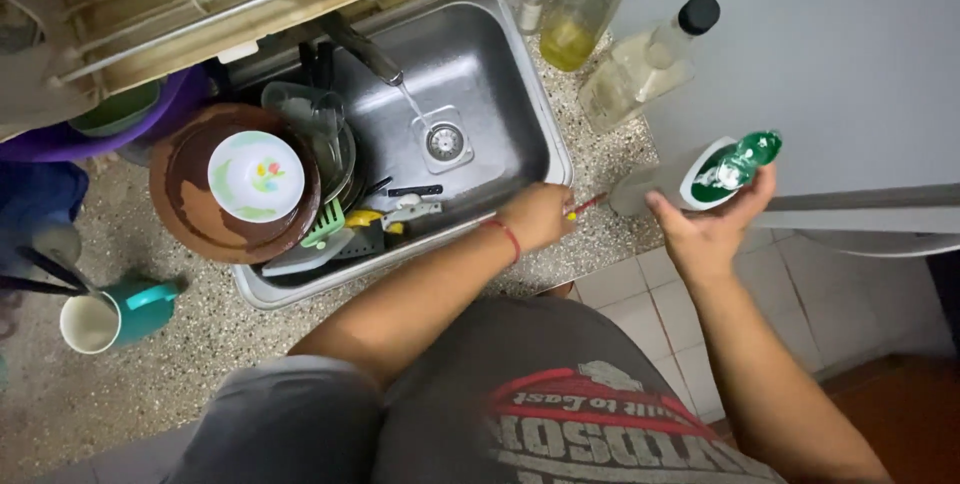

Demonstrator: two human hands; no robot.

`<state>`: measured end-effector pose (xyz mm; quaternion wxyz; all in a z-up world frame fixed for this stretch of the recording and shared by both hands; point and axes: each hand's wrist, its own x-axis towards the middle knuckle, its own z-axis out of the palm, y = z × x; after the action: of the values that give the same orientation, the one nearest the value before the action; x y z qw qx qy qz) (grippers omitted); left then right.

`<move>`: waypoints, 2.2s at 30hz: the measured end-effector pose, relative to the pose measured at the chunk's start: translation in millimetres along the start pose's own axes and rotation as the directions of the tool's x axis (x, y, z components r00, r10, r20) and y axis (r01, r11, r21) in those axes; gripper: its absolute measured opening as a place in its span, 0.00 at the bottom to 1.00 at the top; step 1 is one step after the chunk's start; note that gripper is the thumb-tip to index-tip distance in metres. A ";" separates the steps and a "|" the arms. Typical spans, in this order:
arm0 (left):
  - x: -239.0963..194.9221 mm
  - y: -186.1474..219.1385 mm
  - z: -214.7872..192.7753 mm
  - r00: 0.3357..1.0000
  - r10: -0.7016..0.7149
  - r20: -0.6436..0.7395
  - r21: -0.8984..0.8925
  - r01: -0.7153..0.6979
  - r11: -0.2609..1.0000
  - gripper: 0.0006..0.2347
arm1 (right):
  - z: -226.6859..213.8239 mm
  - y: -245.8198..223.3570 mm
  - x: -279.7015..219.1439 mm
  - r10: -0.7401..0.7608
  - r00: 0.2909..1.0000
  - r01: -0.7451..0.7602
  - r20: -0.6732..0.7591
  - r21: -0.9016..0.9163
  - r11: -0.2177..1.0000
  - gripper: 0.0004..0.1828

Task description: Scrubbing a small kitchen tool with a brush and soap in a sink.

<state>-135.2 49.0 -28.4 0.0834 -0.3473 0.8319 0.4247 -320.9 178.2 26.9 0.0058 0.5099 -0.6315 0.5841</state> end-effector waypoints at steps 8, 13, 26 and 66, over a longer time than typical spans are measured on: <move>-80.8 -23.9 -70.6 0.990 -0.126 -0.066 -0.312 0.099 0.945 0.26 | -9.5 -5.8 8.5 0.342 0.864 -0.387 0.370 0.053 0.920 0.42; -82.0 -117.8 -46.8 0.976 -0.053 -0.210 -0.708 -0.114 0.696 0.23 | -13.3 13.7 -3.2 0.171 0.866 -0.168 0.470 -0.049 0.985 0.54; -121.0 -77.4 -77.5 0.946 -0.292 -0.141 -0.964 -0.199 -0.177 0.13 | 89.1 -210.0 137.1 0.663 -0.043 0.247 0.748 -0.635 0.732 0.36; -94.2 -86.8 -42.1 0.947 -0.197 -0.254 -0.728 -0.321 -0.605 0.11 | 177.3 -295.2 136.2 0.861 -0.168 0.696 0.481 -0.560 0.449 0.18</move>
<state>-2.1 30.0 -17.5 -0.4272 -0.2206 0.0079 0.8768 -89.8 19.3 268.8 -0.2751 0.5710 -0.6043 -0.4828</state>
